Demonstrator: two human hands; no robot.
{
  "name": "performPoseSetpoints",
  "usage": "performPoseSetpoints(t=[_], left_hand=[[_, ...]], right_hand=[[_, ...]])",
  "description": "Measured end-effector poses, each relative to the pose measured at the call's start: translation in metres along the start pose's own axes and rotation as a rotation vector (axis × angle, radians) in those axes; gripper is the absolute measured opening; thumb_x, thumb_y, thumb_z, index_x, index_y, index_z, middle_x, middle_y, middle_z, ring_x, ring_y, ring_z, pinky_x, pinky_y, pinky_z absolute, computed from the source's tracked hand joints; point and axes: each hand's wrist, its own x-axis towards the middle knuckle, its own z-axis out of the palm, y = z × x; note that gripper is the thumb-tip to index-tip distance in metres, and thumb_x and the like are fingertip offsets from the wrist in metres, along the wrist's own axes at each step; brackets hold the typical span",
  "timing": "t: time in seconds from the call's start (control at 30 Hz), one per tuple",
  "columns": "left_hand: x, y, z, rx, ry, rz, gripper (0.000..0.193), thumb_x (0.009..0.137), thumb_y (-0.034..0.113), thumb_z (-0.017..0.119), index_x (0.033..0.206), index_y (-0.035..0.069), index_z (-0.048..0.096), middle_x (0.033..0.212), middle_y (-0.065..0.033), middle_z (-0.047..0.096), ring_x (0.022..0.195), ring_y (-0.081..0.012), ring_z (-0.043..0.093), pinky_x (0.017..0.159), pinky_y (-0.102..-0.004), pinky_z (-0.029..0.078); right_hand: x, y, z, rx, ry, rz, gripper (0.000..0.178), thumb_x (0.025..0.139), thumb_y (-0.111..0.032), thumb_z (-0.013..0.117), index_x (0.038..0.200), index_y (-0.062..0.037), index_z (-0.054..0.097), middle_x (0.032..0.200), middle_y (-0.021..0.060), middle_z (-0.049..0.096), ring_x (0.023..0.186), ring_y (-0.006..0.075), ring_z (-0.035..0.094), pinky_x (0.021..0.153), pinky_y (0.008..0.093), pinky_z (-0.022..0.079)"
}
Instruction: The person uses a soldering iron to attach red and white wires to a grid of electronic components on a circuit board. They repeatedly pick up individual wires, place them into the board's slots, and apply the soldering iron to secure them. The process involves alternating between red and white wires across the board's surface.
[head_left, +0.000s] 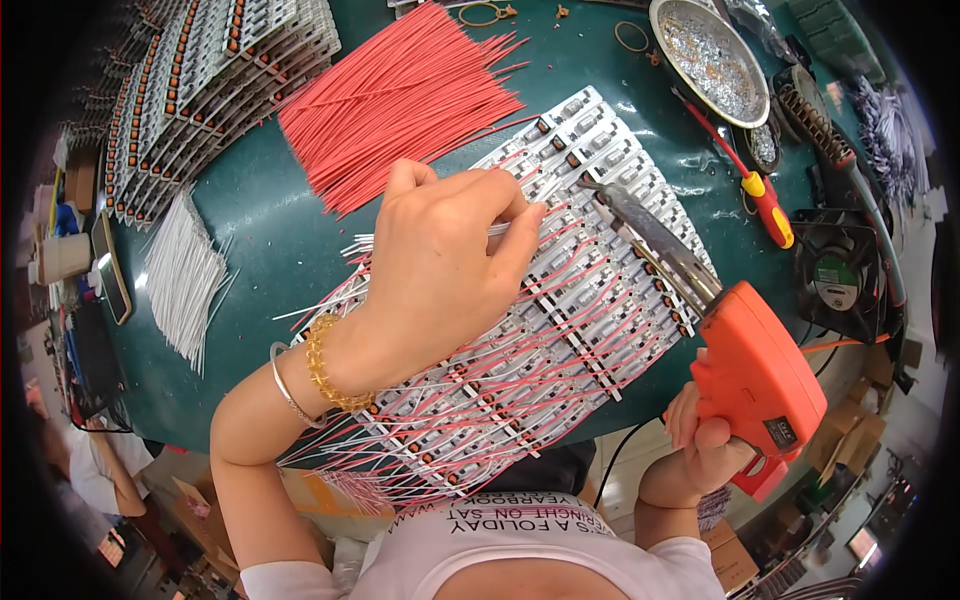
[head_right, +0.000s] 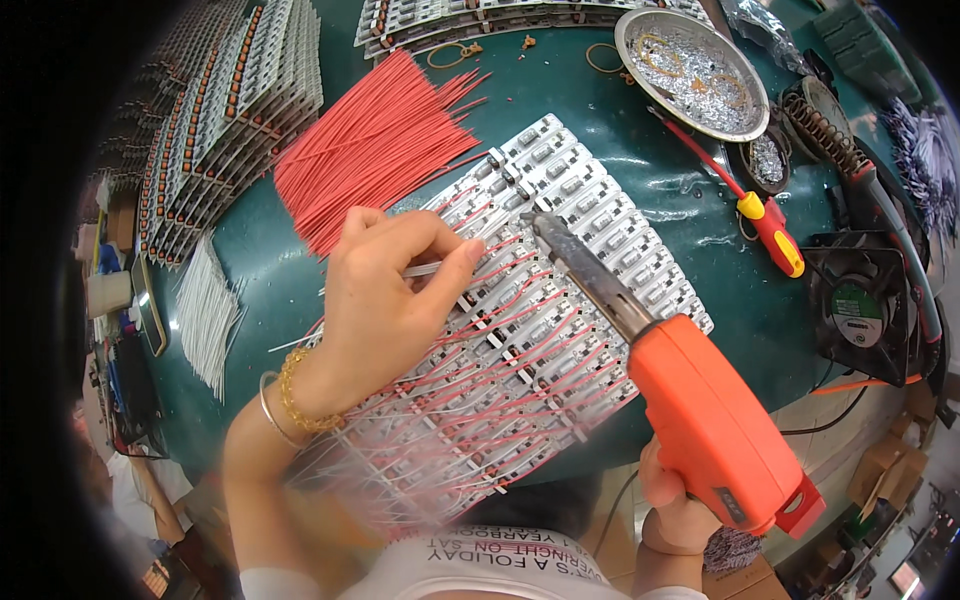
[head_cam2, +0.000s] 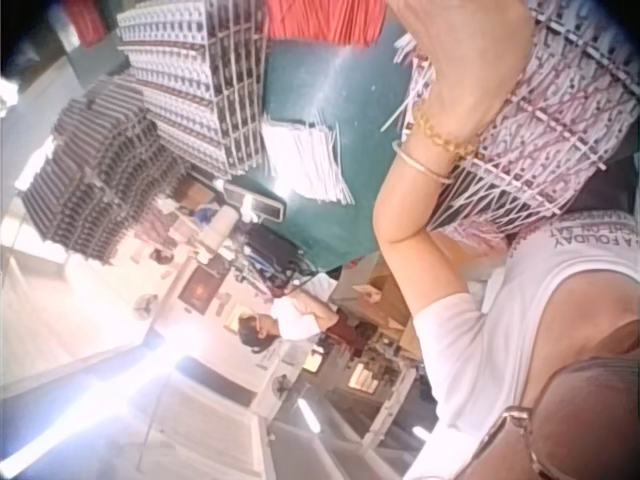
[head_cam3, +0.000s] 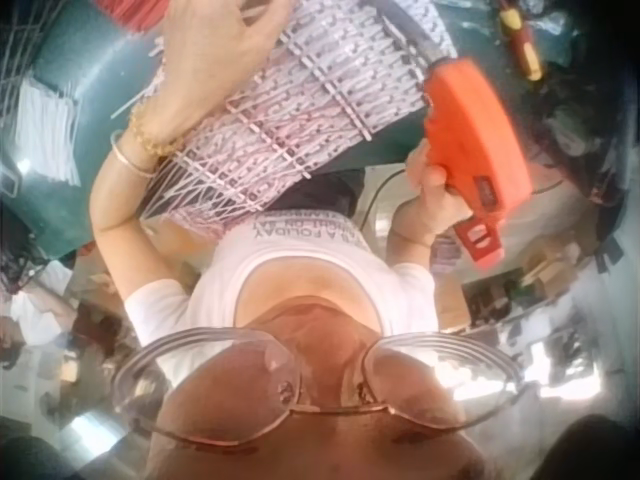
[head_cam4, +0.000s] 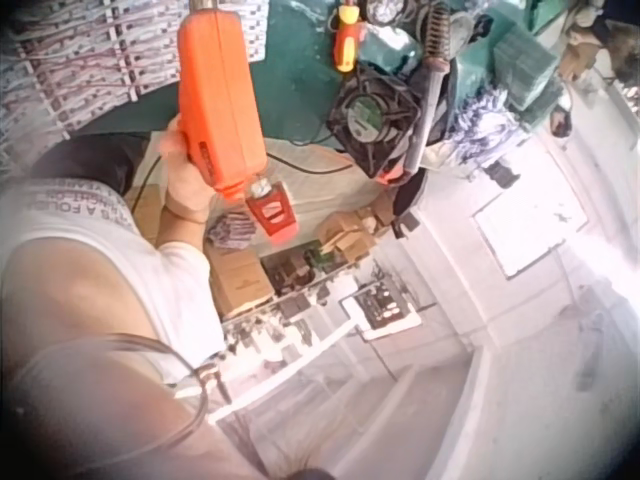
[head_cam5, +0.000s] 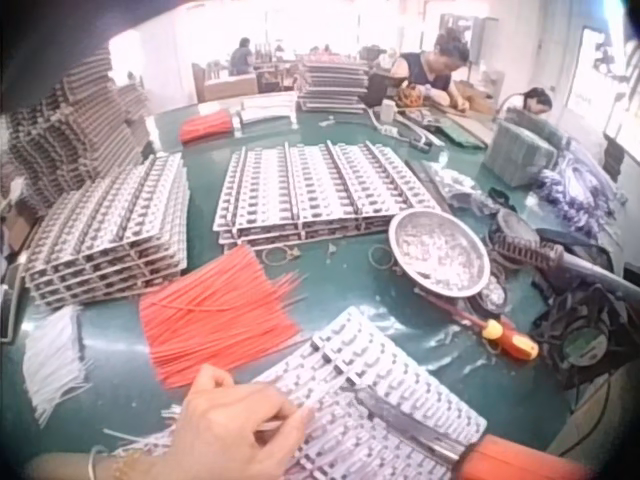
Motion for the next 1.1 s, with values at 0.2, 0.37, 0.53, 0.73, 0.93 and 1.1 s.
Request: performPoseSetpoints(t=[0.2,0.37,0.53,0.73,0.93,1.1], left_hand=[[0.003,0.001,-0.001,0.001,0.006,0.011,0.011,0.079,0.013,0.074,0.073,0.006,0.067,0.062,-0.0028,0.064,0.057,-0.0163,0.05,0.067,-0.0312,0.036],[0.0,-0.001,-0.008,-0.042,0.047,-0.044,0.007,0.077,0.007,0.074,0.078,0.005,0.068,0.065,-0.0026,0.065,0.062,-0.0147,0.05,0.067,-0.0303,0.039],[0.003,0.0,-0.008,-0.028,0.008,0.046,0.008,0.078,0.008,0.073,0.08,0.005,0.066,0.068,-0.0027,0.066,0.06,-0.0157,0.05,0.071,-0.0305,0.038],[0.0,0.0,0.0,0.045,0.017,0.049,0.014,0.083,0.01,0.07,0.074,0.006,0.06,0.065,-0.0026,0.063,0.054,-0.0183,0.049,0.072,-0.0329,0.033],[-0.001,-0.003,0.01,0.089,0.123,0.147,0.015,0.084,0.007,0.068,0.075,0.007,0.056,0.063,-0.0021,0.06,0.054,-0.0194,0.049,0.07,-0.0343,0.033],[-0.001,-0.003,0.011,0.106,0.13,0.168,0.016,0.083,0.007,0.069,0.075,0.007,0.055,0.062,-0.0014,0.058,0.054,-0.0195,0.05,0.069,-0.035,0.033]], right_hand=[[0.003,-0.01,0.016,0.103,0.081,0.037,0.084,0.083,-0.055,0.067,0.121,0.0162,0.043,0.05,-0.0018,0.045,0.038,0.0077,0.042,0.039,0.0213,0.034],[0.01,-0.024,0.029,0.205,0.068,0.012,0.085,0.083,-0.054,0.067,0.122,0.0163,0.042,0.049,-0.0019,0.044,0.037,0.0081,0.042,0.039,0.0214,0.035],[0.011,-0.033,0.026,0.242,0.045,0.04,0.086,0.083,-0.054,0.067,0.125,0.0165,0.04,0.049,-0.0016,0.045,0.037,0.0084,0.042,0.039,0.0216,0.036],[0.004,-0.017,0.023,0.208,0.081,0.055,0.086,0.084,-0.054,0.067,0.126,0.0162,0.041,0.049,-0.0019,0.045,0.037,0.0081,0.042,0.039,0.0218,0.035],[0.003,-0.011,0.017,0.107,0.036,0.026,0.079,0.084,-0.052,0.067,0.12,0.015,0.045,0.05,-0.0015,0.045,0.038,0.008,0.041,0.04,0.0216,0.035],[0.002,-0.005,0.01,-0.048,-0.018,-0.008,0.075,0.085,-0.051,0.067,0.117,0.0143,0.047,0.05,0.0004,0.045,0.038,0.0085,0.041,0.04,0.0216,0.035]])
